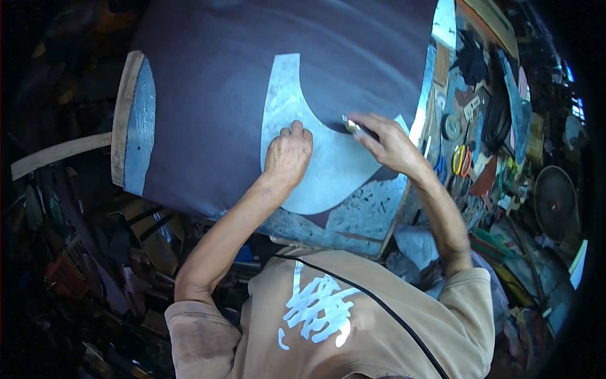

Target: Cutting a shoe pattern from a large piece of leather using a utility knife.

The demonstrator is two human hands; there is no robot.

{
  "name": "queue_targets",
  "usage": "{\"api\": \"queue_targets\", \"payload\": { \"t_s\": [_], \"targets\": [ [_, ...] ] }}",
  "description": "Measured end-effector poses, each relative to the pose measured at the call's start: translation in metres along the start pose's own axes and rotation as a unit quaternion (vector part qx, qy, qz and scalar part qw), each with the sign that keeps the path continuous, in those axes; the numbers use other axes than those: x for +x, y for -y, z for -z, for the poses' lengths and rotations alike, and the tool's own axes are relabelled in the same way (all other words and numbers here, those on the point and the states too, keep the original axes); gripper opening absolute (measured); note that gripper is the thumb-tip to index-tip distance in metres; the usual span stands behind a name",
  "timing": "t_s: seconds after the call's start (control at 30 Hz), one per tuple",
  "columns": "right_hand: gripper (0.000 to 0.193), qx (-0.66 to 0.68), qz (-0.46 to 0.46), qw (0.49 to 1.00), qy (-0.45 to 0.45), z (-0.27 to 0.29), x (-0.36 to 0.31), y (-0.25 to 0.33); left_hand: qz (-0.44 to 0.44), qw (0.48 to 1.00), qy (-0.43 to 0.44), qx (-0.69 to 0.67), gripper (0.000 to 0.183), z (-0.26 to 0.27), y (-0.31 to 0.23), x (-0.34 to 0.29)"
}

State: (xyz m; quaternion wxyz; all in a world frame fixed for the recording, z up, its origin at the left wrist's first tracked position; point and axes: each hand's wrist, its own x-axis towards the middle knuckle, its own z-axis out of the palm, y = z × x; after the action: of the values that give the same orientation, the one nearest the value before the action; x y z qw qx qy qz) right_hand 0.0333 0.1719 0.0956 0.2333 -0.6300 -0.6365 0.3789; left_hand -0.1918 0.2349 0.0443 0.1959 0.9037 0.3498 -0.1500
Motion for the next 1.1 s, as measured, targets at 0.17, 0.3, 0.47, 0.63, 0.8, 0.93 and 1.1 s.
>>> {"api": "queue_targets", "payload": {
  "t_s": [0.17,0.3,0.47,0.63,0.8,0.93,1.1],
  "targets": [
    [0.036,-0.007,-0.025,0.993,-0.119,-0.031,0.092,-0.015,0.000,1.000,-0.010,0.007,0.055,0.026,0.014,0.028],
    [0.032,-0.078,0.062,0.992,-0.080,-0.028,0.147,-0.034,-0.003,0.992,-0.082,0.099,0.080,0.043,0.030,0.039],
    [0.028,-0.129,0.151,0.980,-0.007,-0.011,0.196,-0.035,-0.035,0.998,0.004,0.060,0.091,0.059,0.052,0.054],
    [0.030,-0.168,0.156,0.971,0.062,-0.003,0.211,-0.034,-0.046,0.997,-0.029,0.048,0.091,0.058,0.058,0.059],
    [0.029,-0.170,0.128,0.973,0.087,-0.006,0.213,-0.031,-0.053,0.997,-0.027,0.044,0.095,0.056,0.062,0.061],
    [0.028,-0.206,0.133,0.967,0.071,-0.007,0.207,-0.024,-0.054,0.997,-0.016,0.046,0.096,0.060,0.060,0.062],
    [0.029,-0.236,0.134,0.958,0.088,-0.006,0.208,-0.020,-0.054,0.998,-0.012,0.027,0.095,0.060,0.065,0.067]
  ]
}}
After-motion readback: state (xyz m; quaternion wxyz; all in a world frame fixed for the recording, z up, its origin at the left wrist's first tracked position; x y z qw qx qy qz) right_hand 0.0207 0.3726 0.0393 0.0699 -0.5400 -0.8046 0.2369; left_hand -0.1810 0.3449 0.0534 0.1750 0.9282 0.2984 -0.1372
